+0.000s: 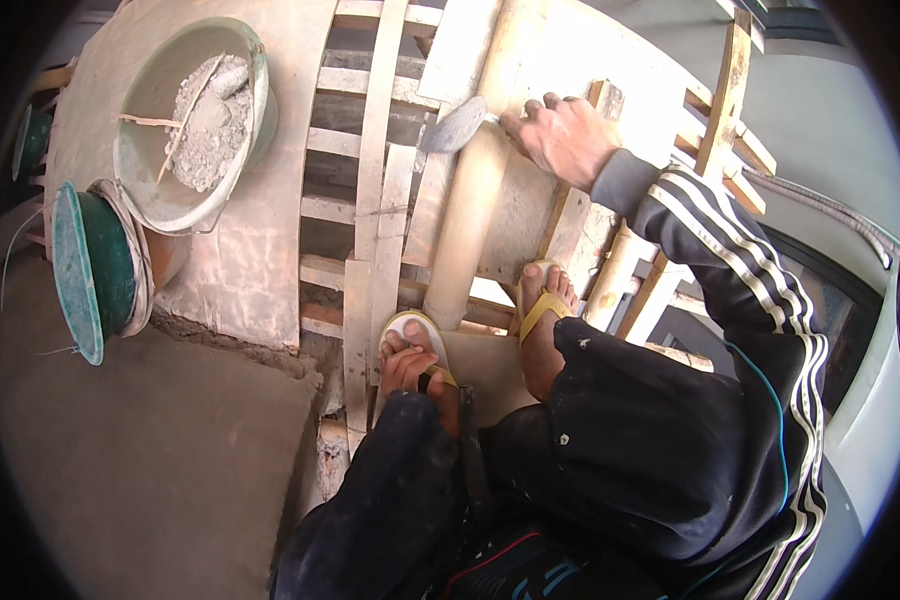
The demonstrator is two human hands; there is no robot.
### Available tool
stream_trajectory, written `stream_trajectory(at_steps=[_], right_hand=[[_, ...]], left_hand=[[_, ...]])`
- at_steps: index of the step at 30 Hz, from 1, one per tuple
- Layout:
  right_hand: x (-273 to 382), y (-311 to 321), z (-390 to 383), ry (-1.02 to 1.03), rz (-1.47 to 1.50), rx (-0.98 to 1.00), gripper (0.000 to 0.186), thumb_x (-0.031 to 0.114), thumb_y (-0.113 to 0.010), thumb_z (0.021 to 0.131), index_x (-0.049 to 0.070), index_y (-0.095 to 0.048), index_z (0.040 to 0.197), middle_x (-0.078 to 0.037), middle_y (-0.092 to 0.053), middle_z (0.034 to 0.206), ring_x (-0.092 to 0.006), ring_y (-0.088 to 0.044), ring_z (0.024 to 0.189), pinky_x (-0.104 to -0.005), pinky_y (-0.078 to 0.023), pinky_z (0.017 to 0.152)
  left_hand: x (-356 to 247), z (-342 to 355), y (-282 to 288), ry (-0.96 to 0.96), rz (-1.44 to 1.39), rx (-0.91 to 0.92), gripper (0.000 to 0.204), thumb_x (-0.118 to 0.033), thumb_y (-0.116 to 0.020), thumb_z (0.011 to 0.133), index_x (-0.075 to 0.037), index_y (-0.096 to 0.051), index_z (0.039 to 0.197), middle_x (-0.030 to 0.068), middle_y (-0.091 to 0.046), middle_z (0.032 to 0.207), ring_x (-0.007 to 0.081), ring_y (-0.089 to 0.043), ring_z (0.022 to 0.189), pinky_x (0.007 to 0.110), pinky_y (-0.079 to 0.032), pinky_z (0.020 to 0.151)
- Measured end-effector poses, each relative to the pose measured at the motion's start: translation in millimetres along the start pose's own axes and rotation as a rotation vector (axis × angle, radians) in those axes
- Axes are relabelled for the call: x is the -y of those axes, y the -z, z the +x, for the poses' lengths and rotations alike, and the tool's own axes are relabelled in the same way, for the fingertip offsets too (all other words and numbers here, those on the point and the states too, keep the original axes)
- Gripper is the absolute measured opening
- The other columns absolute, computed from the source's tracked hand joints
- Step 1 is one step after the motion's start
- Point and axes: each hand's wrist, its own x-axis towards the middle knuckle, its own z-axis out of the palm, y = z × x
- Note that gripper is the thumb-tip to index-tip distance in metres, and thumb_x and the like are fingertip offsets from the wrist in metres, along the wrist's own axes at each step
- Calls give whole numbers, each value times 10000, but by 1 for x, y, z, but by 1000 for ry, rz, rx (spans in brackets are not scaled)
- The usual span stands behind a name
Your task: The person uses a trowel to scoop a white paste from a container and applies it to a wooden surface. They spread and smooth the paste across the wood, occasionally scraping the trowel against the surface to remove excess material.
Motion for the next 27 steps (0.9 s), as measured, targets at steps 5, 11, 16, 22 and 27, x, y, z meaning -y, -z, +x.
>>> stream_trajectory(at_steps=[5,11,16,22,27], right_hand=[[4,-10,4,214,-19,-118,274,226,-465,942,102,-631,1122,-135,-652,892,-249,-651,834,-383,-564,649],[-19,-11,22,93,-101,-61,256,202,-476,943,94,-621,1124,-128,-619,797,-207,-628,727,-336,-535,573],[3,11,12,89,-204,36,314,219,-434,982,96,-571,1236,-122,-604,747,-167,-552,534,-322,-492,476],[-11,5,20,195,-169,-45,259,205,-467,947,91,-602,1136,-139,-632,780,-210,-632,655,-329,-527,565],[-6,1,15,219,-261,-13,292,180,-470,937,94,-566,1199,-167,-623,930,-232,-642,756,-345,-542,594]], left_hand=[[6,-7,-4,-18,-33,0,206,-185,-642,825,-101,-617,1013,45,-653,974,264,-595,990,427,-402,981],[6,-4,-2,-16,-35,46,232,-197,-671,815,-148,-621,1036,7,-664,1001,236,-597,1016,415,-386,992],[15,-15,-6,21,-62,56,220,-233,-675,832,-134,-625,1022,12,-663,1001,233,-606,993,430,-386,997],[12,-13,-5,2,-39,17,180,-227,-665,818,-124,-632,962,15,-667,959,223,-611,966,417,-400,985],[3,0,-5,3,-15,-49,145,-214,-656,800,-119,-639,907,15,-672,919,213,-615,947,400,-414,972]])
